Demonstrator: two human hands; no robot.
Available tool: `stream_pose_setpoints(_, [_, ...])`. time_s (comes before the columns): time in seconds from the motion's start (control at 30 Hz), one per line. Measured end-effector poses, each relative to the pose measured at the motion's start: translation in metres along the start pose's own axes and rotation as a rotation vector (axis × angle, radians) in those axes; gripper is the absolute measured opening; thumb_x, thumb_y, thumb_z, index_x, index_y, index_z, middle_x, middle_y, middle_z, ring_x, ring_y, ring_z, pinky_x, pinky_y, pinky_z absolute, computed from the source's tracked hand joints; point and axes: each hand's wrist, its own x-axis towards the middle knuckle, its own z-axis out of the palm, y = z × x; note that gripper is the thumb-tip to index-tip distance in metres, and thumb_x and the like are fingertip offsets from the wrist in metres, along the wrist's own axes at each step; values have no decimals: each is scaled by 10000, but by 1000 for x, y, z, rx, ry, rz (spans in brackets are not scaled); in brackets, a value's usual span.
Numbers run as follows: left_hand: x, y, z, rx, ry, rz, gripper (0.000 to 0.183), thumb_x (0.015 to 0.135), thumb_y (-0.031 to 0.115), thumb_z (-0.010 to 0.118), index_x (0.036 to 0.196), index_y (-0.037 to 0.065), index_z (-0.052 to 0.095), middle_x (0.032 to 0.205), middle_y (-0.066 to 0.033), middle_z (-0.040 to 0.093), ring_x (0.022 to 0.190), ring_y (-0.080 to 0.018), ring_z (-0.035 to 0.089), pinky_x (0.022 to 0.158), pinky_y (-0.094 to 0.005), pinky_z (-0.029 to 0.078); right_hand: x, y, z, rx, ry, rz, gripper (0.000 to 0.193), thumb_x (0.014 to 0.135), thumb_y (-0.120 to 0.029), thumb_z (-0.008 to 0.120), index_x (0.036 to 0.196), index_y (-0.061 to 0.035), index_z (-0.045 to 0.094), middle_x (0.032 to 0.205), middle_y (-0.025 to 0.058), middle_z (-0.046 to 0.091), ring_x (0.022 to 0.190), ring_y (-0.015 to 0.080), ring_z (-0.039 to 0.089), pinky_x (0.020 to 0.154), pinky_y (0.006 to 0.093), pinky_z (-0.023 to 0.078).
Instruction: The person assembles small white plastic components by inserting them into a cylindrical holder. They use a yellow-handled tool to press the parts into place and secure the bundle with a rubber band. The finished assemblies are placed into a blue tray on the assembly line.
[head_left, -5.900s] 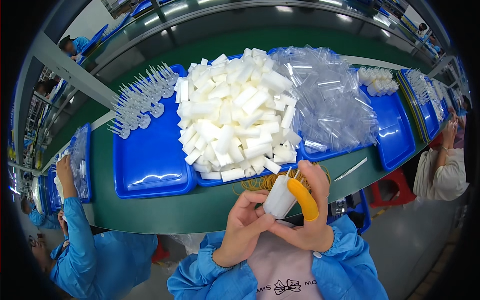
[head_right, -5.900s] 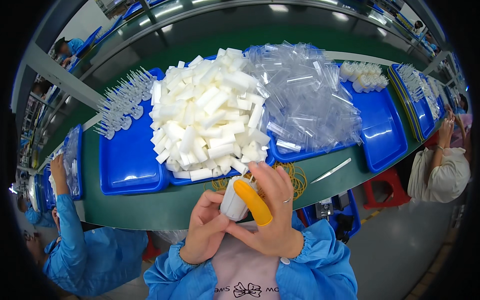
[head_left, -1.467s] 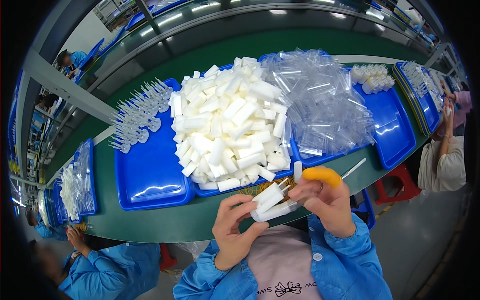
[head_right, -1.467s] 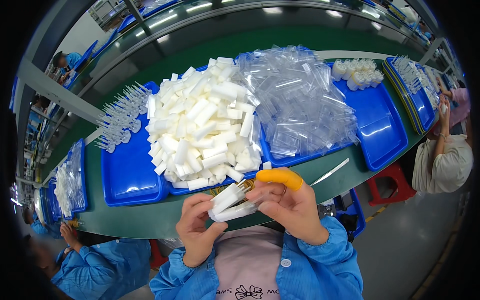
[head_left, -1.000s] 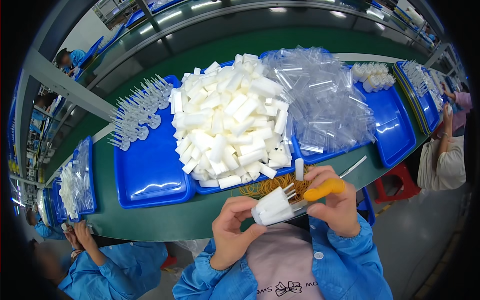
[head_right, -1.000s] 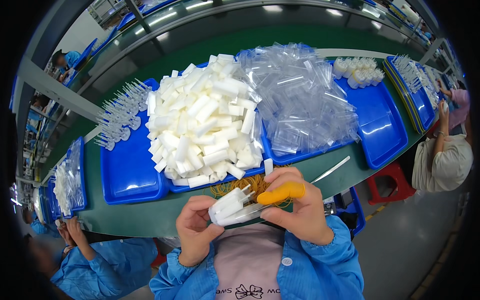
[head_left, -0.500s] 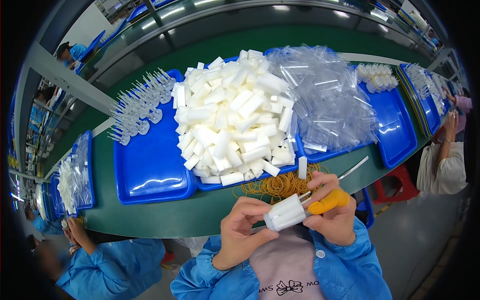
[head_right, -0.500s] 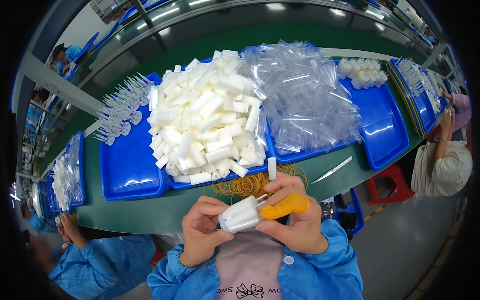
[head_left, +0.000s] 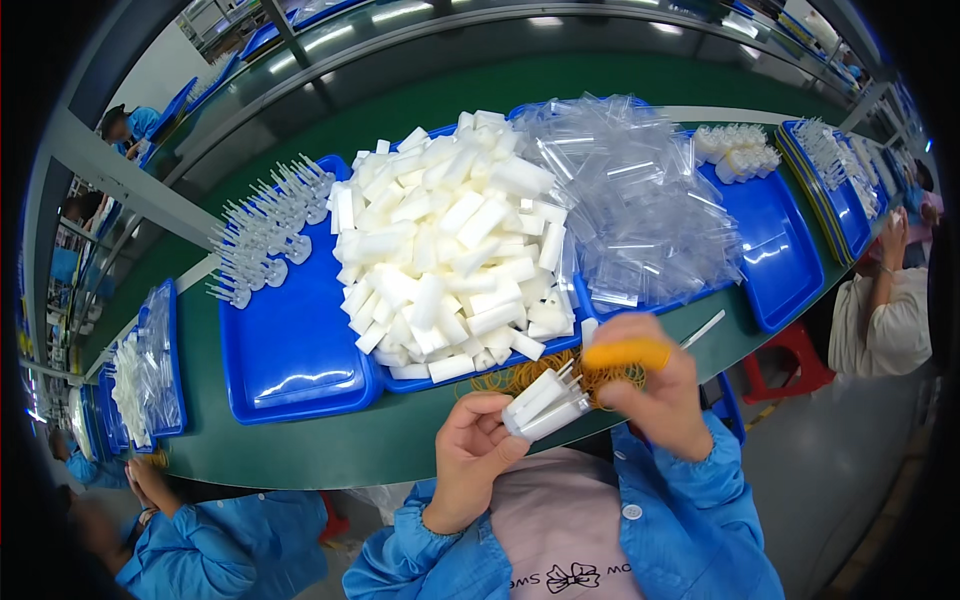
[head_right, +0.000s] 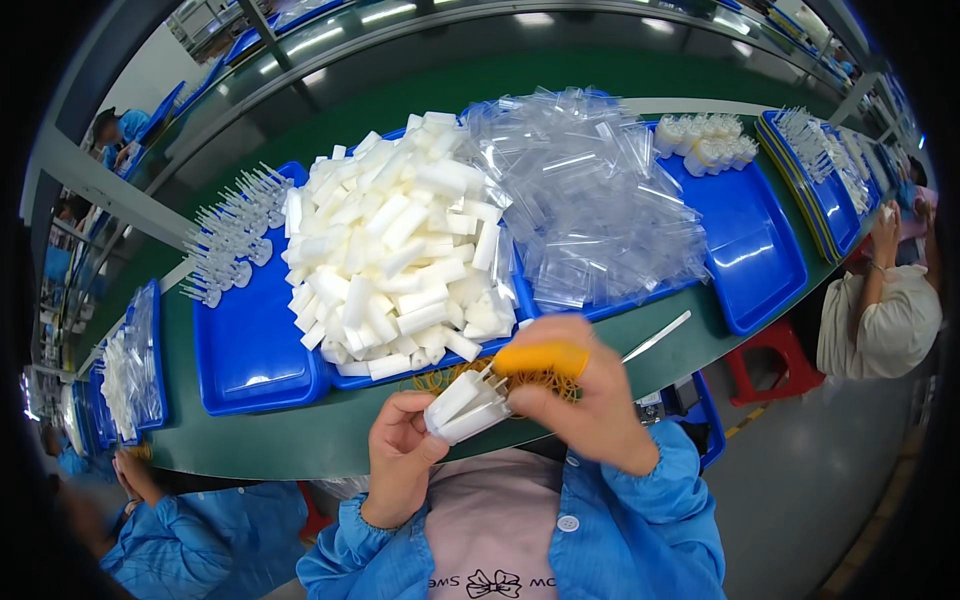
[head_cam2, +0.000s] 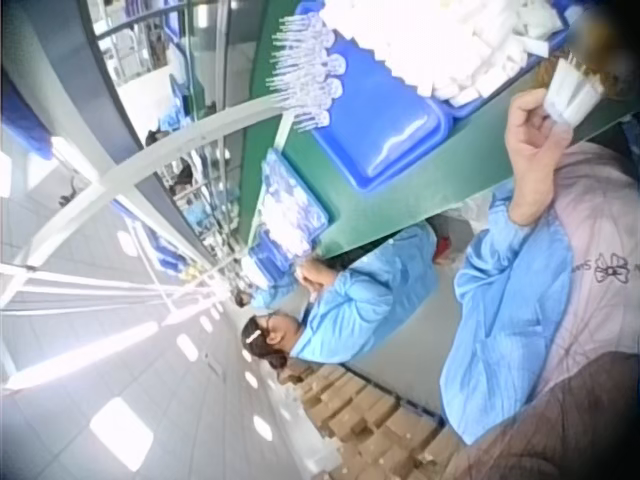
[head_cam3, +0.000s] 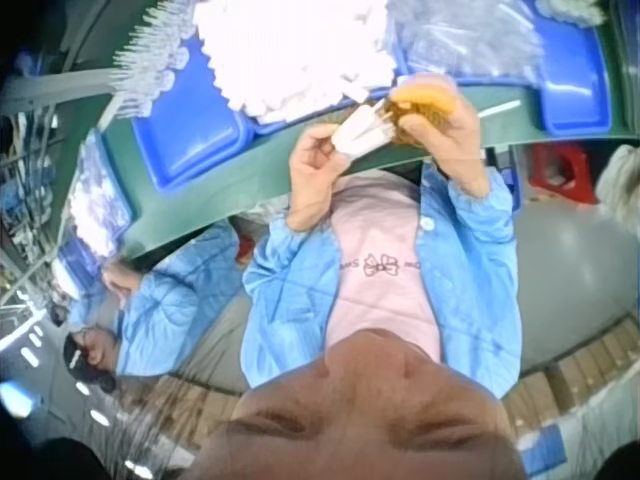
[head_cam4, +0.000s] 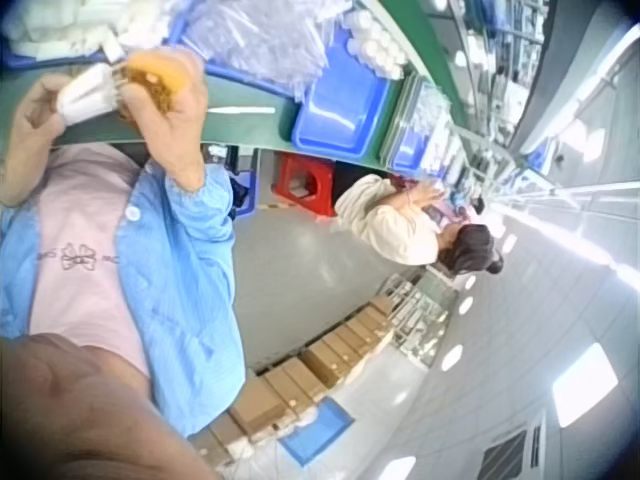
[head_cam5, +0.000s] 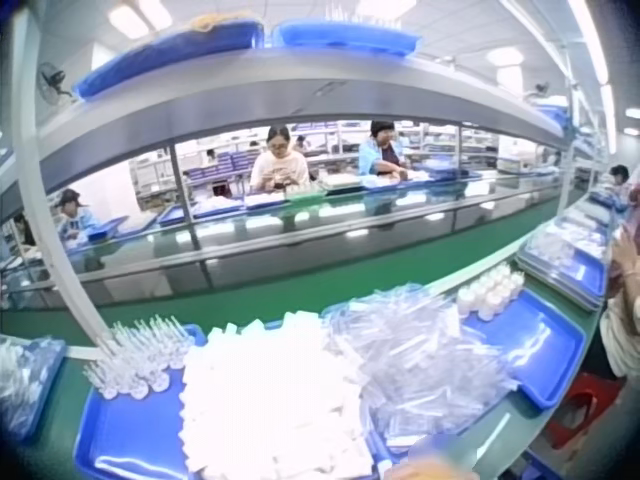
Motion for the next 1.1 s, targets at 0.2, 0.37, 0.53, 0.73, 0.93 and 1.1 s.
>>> stream_pose_setpoints(0.2, [-1,3,1,-2,-22,15,387,772,-99,656,1117,-6,509,1116,-69,497,1067,-180,546,919,-307,468,36,22,-21,-886,-35,-244,108,672,-110,691,779,-104,680,788,42,532,828,207,515,797,364,362])
stream_pose_setpoints(0.37, [-3,4,1,-9,-35,25,388,767,-112,650,1115,-9,510,1122,-67,489,1076,-183,546,933,-312,463,53,37,-15,-1145,-302,-367,60,667,-100,624,719,-86,651,783,48,523,848,211,518,774,353,363])
stream_pose_setpoints(0.53, [-3,3,2,-15,-48,6,388,766,-120,643,1113,-8,510,1113,-67,487,1082,-185,544,936,-313,463,58,37,-13,-1175,-384,-395,35,671,-91,605,696,-78,624,791,59,526,867,211,521,779,346,362])
stream_pose_setpoints(0.73, [-3,4,2,9,-9,33,385,764,-110,652,1107,-4,512,1106,-70,493,1056,-178,551,912,-299,470,49,12,-28,-797,-213,-216,249,667,-39,689,911,-47,642,886,92,586,853,232,577,766,350,424])
stream_pose_setpoints(0.93, [-4,4,2,-16,-30,27,386,765,-85,672,1109,-12,512,1106,-80,498,1047,-181,553,910,-308,473,2,-7,-19,312,165,82,393,769,38,599,1155,1,538,1028,149,630,902,236,640,801,358,514])
stream_pose_setpoints(1.1, [-4,6,8,76,-93,110,399,747,-49,723,1094,-37,526,1110,-100,493,1046,-187,553,936,-332,470,-22,-3,-1,781,235,127,439,794,72,499,1228,5,483,1107,188,607,1004,246,611,906,386,479])
